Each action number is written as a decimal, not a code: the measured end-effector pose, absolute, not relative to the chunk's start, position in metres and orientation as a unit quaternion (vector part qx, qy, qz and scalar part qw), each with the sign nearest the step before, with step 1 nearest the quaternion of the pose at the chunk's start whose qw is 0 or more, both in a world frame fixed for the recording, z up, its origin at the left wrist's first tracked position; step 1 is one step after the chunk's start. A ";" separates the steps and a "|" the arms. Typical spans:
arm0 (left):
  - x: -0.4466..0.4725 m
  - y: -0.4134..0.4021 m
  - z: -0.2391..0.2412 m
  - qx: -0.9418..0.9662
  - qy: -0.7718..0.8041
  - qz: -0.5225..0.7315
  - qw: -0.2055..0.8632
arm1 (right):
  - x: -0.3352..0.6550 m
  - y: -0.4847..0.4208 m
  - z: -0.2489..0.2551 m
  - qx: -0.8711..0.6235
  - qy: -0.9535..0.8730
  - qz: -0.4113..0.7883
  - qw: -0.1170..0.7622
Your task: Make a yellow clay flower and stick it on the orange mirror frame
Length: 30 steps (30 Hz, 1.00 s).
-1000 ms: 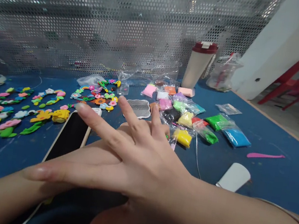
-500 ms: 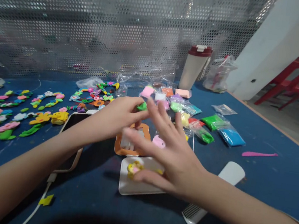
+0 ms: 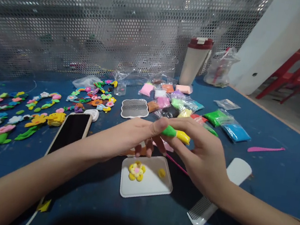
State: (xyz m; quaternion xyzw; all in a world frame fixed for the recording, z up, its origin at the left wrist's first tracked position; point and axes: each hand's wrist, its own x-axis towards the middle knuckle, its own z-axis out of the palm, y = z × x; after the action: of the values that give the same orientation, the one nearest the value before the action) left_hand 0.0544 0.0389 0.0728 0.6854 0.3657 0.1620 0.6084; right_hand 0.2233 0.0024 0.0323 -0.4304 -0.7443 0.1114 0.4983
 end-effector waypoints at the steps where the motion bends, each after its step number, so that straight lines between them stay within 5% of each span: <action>1: 0.055 0.040 0.072 0.690 0.376 0.185 0.590 | 0.224 0.005 0.030 -0.434 -0.742 0.112 0.499; 7: 0.058 0.045 0.055 0.620 0.386 0.326 0.600 | 0.223 0.009 0.018 -0.397 -0.770 0.092 0.492; 15: 0.063 0.037 0.052 0.428 0.388 0.438 0.689 | 0.215 0.007 0.008 -0.365 -0.859 0.032 0.357; 30: 0.062 -0.005 0.070 0.191 0.365 0.464 0.784 | 0.222 0.004 0.020 -0.163 -0.917 -0.125 0.342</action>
State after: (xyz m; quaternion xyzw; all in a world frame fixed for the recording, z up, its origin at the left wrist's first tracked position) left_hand 0.0621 -0.0050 0.0695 0.1914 0.3648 0.4637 0.7844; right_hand 0.2216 0.0038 0.0202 -0.1629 -0.9170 -0.1249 0.3419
